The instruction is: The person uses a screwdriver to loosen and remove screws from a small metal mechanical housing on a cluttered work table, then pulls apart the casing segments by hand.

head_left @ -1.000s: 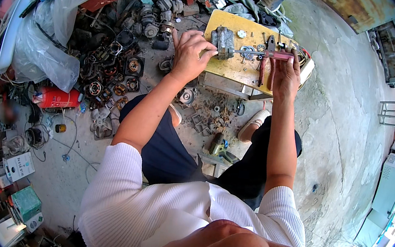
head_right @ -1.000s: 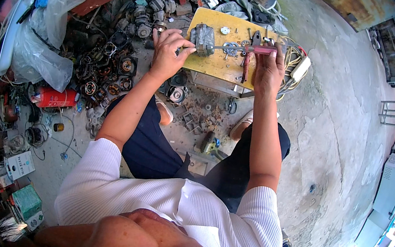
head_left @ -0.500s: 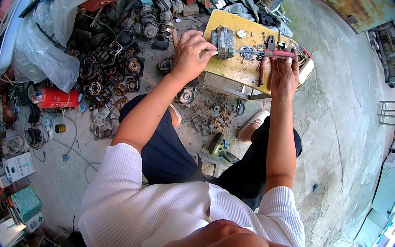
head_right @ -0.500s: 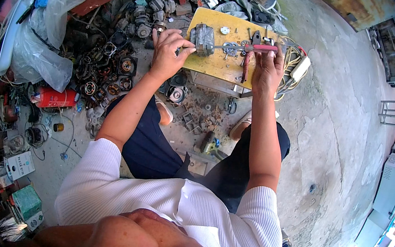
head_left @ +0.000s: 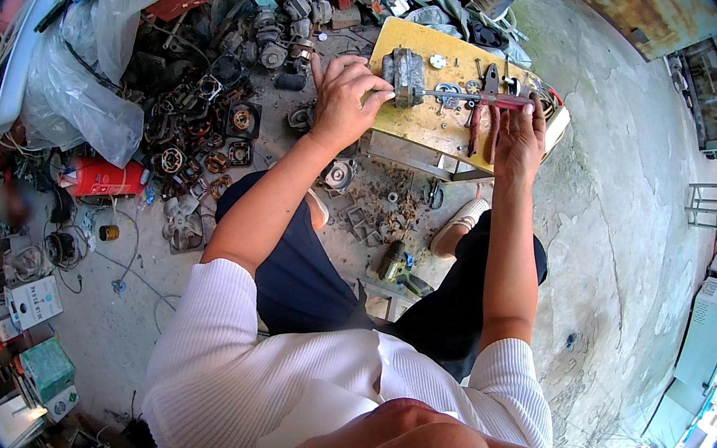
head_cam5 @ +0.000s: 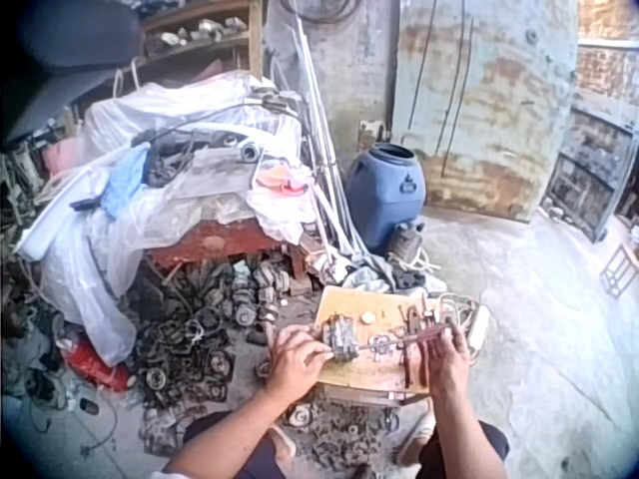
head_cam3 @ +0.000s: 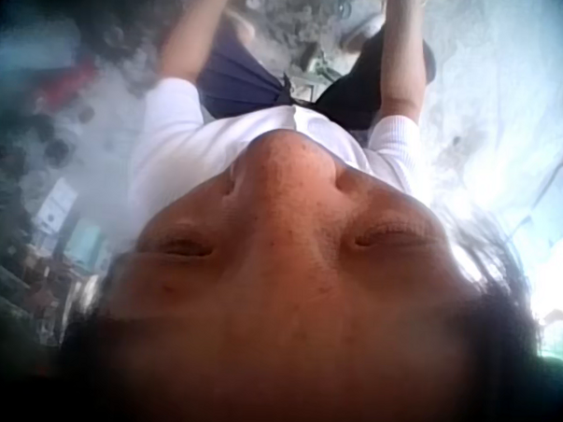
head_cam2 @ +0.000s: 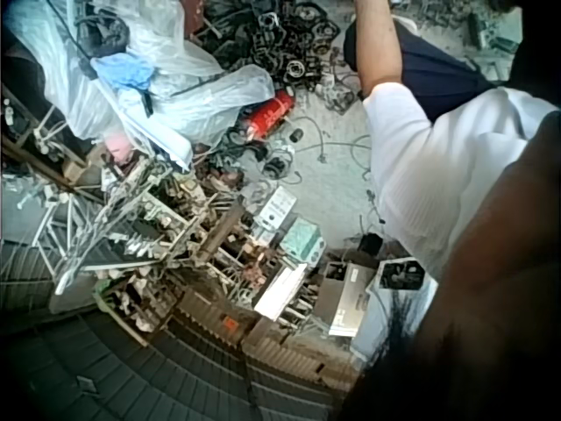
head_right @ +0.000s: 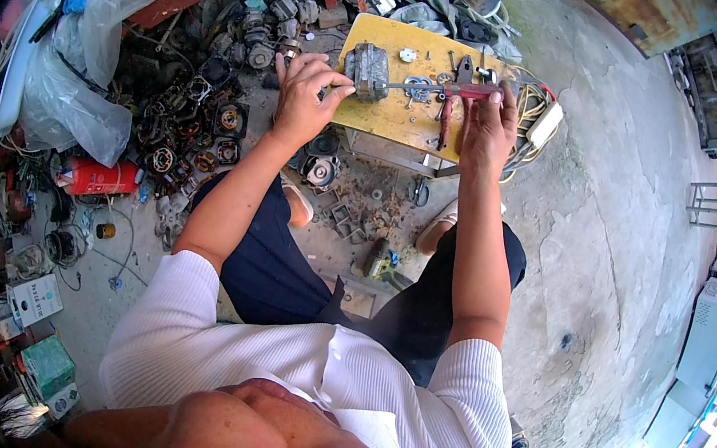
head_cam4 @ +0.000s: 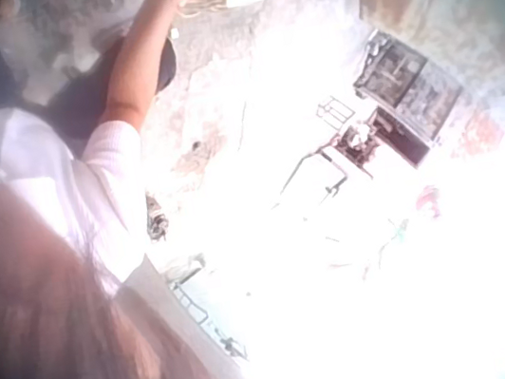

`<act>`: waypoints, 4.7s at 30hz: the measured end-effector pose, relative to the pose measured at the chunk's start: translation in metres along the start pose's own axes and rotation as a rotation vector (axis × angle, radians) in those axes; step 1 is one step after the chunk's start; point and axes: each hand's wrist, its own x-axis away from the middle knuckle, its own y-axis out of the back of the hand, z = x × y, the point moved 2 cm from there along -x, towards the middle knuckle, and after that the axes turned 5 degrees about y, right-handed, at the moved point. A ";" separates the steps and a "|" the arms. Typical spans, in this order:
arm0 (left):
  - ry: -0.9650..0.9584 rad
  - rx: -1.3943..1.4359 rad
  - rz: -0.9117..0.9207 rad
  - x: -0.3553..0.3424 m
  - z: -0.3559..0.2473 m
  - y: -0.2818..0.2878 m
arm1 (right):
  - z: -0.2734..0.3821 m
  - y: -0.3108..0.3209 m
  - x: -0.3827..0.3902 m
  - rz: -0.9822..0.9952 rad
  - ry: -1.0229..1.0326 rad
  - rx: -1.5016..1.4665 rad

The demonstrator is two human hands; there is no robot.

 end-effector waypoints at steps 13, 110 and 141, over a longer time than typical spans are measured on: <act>-0.148 -0.135 -0.020 -0.003 -0.007 0.012 | 0.005 -0.007 0.003 -0.170 -0.059 0.088; 0.114 0.079 0.206 -0.011 0.003 0.013 | 0.061 -0.031 -0.008 0.201 0.112 0.659; -0.013 0.027 0.104 -0.010 0.001 0.009 | 0.019 -0.012 -0.020 0.049 -0.295 0.642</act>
